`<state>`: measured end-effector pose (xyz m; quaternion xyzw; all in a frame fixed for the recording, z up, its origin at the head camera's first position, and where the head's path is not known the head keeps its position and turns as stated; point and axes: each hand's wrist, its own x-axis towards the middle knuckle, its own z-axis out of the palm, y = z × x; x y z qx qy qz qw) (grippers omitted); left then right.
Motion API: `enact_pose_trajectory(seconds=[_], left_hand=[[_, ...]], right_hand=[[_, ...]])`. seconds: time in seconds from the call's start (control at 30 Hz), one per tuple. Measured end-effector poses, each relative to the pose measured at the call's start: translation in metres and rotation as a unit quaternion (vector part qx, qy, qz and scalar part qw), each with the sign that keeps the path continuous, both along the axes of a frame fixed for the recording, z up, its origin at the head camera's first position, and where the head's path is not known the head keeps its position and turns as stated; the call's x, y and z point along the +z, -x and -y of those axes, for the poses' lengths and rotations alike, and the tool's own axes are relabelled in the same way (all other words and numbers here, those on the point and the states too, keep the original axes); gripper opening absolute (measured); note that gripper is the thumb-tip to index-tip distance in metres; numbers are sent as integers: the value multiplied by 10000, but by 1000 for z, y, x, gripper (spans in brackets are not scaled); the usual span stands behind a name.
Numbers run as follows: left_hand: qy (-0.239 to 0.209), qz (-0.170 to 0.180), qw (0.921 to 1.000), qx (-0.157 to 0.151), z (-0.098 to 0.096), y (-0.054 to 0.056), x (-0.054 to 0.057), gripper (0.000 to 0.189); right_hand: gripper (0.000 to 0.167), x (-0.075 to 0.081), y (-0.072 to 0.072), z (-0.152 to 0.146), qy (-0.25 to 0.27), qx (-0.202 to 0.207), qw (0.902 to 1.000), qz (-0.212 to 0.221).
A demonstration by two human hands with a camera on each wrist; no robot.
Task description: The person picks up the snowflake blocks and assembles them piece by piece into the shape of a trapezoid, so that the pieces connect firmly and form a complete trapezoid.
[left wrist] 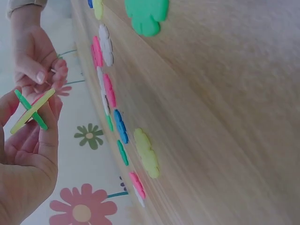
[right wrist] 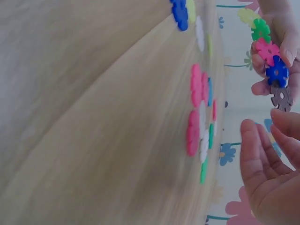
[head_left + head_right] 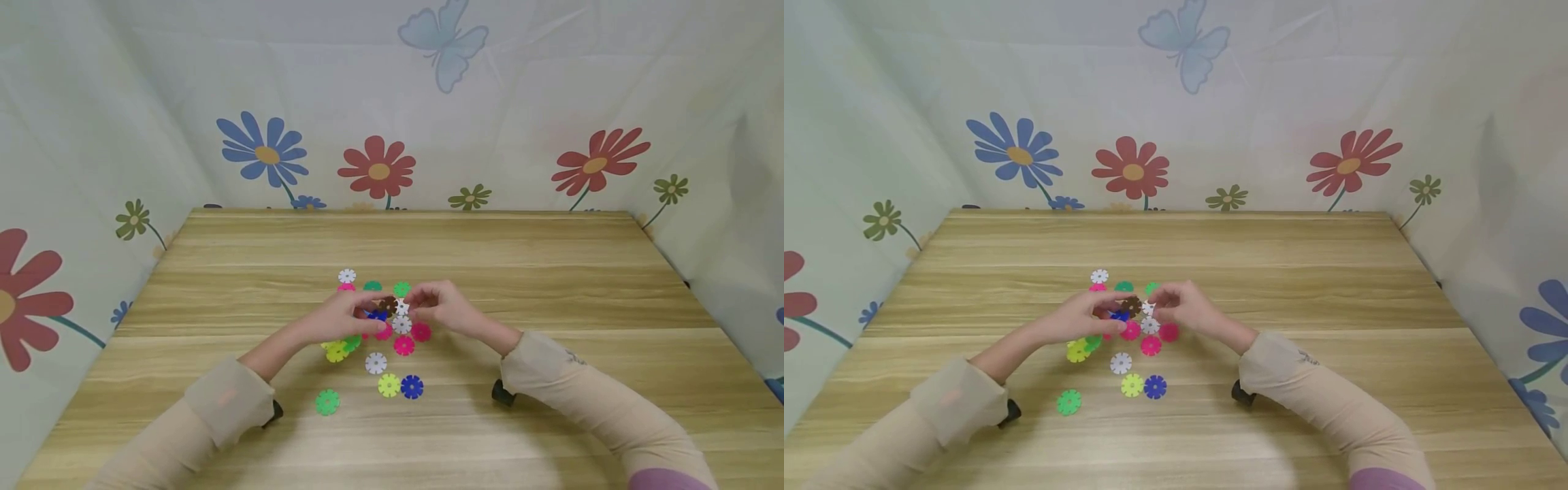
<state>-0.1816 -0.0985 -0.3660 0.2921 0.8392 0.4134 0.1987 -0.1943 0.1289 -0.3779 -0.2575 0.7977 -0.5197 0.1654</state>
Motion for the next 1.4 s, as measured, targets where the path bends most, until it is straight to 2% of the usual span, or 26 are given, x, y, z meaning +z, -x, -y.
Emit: enact_pose_trajectory(seconds=[0.23, 0.37, 0.57, 0.7, 0.9, 1.23, 1.4], left_hand=[[-19, -3, 9998, 180, 9, 5, -2, 58], [37, 72, 9994, 334, 14, 8, -4, 56], [41, 177, 9989, 436, 19, 10, -7, 54], [48, 277, 9984, 496, 22, 12, -9, 55], [166, 251, 9978, 599, 24, 13, -9, 55], [91, 403, 9971, 642, 27, 14, -7, 58], [48, 407, 9971, 644, 28, 15, -7, 58]], right_hand=[[25, -7, 5, -5, -927, 79, 9957, -16], [29, -12, 7, -6, -1235, 131, 9922, 85], [31, -19, 10, -8, -1645, 626, 9835, -422], [31, -21, 9, -8, -1932, 734, 9763, -644], [29, -21, 9, -7, -2173, 745, 9703, -757], [19, -22, 9, -6, -2256, 770, 9674, -850], [18, -22, 10, -5, -2361, 717, 9662, -749]])
